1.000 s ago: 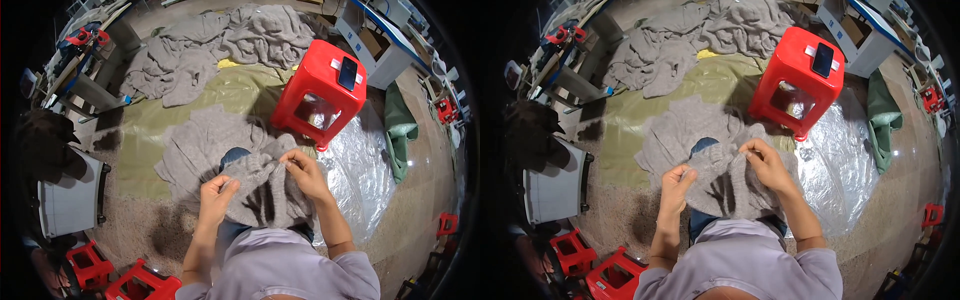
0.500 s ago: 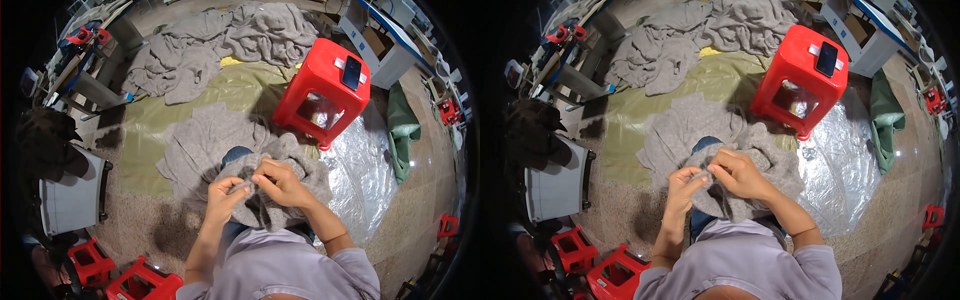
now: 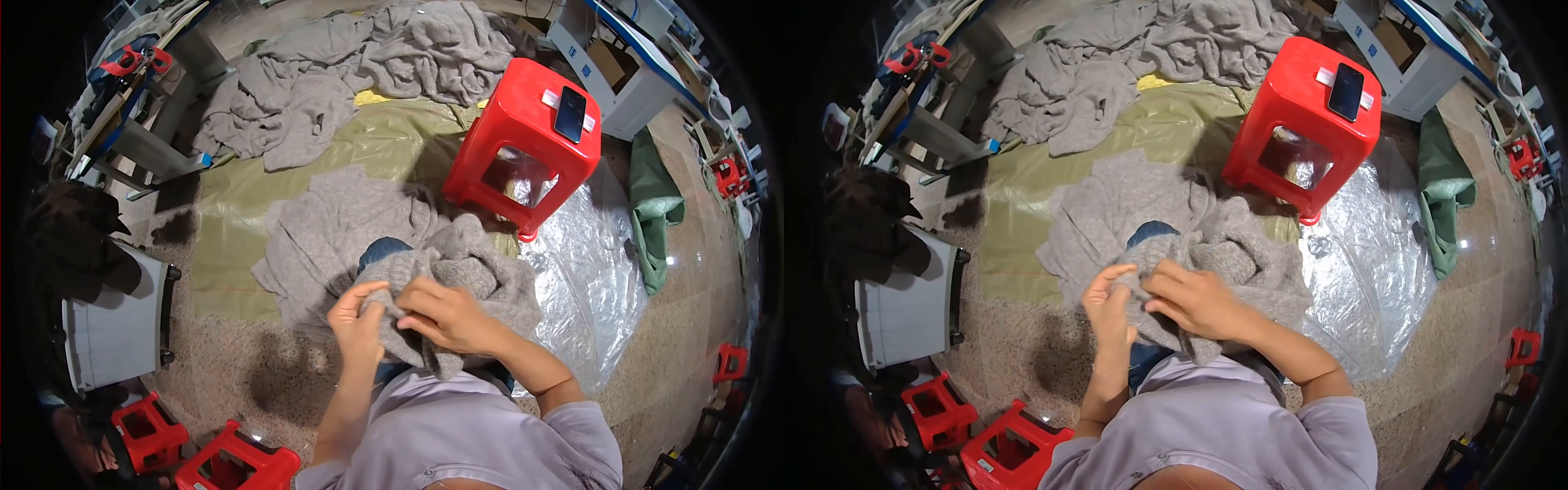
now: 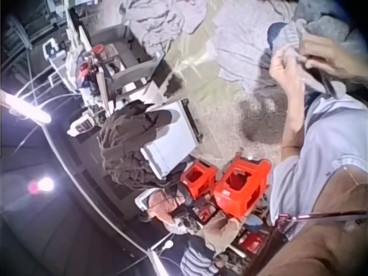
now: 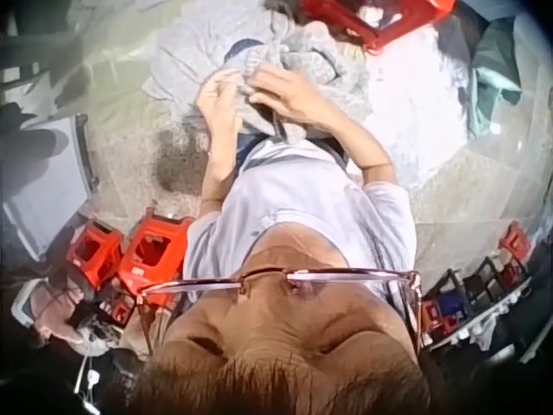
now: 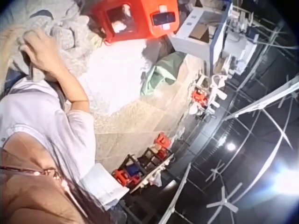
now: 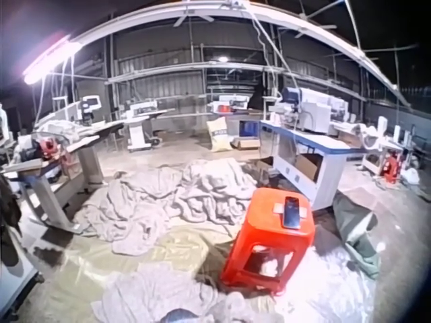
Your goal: Inspecting and picking through pieces of grey fabric on the floor of a factory.
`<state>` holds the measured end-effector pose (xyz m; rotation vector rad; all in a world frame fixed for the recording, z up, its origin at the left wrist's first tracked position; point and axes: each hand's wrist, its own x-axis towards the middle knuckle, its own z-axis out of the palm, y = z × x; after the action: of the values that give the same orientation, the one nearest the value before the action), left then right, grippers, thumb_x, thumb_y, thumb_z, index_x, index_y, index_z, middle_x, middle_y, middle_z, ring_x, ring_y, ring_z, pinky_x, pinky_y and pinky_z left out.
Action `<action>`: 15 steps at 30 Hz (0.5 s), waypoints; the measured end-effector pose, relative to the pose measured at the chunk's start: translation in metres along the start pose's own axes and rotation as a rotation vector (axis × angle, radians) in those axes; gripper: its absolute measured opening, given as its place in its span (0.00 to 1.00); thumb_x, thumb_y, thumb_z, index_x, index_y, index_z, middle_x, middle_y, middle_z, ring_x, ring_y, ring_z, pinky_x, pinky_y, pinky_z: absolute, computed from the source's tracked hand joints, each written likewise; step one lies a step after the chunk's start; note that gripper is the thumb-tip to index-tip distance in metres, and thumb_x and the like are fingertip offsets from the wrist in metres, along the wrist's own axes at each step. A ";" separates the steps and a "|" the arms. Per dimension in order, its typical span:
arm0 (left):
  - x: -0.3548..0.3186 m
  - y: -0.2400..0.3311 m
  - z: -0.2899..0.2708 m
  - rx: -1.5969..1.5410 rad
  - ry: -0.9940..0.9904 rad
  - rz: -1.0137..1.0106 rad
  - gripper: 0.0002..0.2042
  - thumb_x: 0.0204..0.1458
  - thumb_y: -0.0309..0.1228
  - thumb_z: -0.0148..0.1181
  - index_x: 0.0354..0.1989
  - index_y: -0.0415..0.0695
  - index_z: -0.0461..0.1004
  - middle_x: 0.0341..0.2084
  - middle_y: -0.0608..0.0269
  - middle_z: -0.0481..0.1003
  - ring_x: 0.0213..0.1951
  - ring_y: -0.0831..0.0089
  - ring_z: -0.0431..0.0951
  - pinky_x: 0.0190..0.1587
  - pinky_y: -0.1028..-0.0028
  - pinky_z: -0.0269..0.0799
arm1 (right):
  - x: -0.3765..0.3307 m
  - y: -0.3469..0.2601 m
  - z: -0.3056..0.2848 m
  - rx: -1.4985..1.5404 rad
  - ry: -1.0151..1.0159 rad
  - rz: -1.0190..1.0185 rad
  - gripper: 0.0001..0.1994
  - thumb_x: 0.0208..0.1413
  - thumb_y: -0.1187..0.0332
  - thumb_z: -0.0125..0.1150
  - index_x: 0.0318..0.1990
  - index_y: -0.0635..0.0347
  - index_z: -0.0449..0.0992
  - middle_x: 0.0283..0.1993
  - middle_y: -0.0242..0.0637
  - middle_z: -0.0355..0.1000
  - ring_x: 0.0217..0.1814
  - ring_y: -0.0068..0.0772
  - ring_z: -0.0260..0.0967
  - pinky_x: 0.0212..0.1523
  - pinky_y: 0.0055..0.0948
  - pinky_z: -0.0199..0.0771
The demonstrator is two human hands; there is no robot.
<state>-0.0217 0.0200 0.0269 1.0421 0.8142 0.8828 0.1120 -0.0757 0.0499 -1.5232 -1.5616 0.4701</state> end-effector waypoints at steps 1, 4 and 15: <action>0.002 0.002 -0.007 -0.003 -0.007 -0.004 0.09 0.45 0.14 0.54 0.32 0.35 0.78 0.28 0.65 0.77 0.30 0.85 0.73 0.34 0.83 0.66 | -0.003 -0.001 -0.008 -0.006 0.003 0.005 0.11 0.50 0.72 0.65 0.41 0.57 0.72 0.38 0.36 0.68 0.33 0.41 0.70 0.32 0.31 0.72; 0.009 0.014 -0.038 -0.137 -0.208 -0.207 0.09 0.44 0.15 0.54 0.33 0.36 0.77 0.29 0.64 0.77 0.30 0.82 0.74 0.36 0.81 0.68 | -0.024 0.024 -0.040 0.003 0.030 0.257 0.13 0.45 0.74 0.67 0.40 0.60 0.75 0.39 0.35 0.71 0.36 0.34 0.72 0.39 0.30 0.71; 0.001 0.019 -0.030 -0.335 -0.255 -0.394 0.06 0.57 0.26 0.57 0.36 0.34 0.76 0.33 0.60 0.78 0.34 0.77 0.77 0.42 0.77 0.72 | -0.066 0.018 -0.083 0.251 0.442 0.545 0.17 0.48 0.87 0.47 0.43 0.69 0.77 0.41 0.36 0.77 0.42 0.24 0.73 0.45 0.20 0.70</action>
<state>-0.0515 0.0364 0.0363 0.6523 0.6014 0.5131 0.1792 -0.1594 0.0595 -1.7026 -0.7139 0.5585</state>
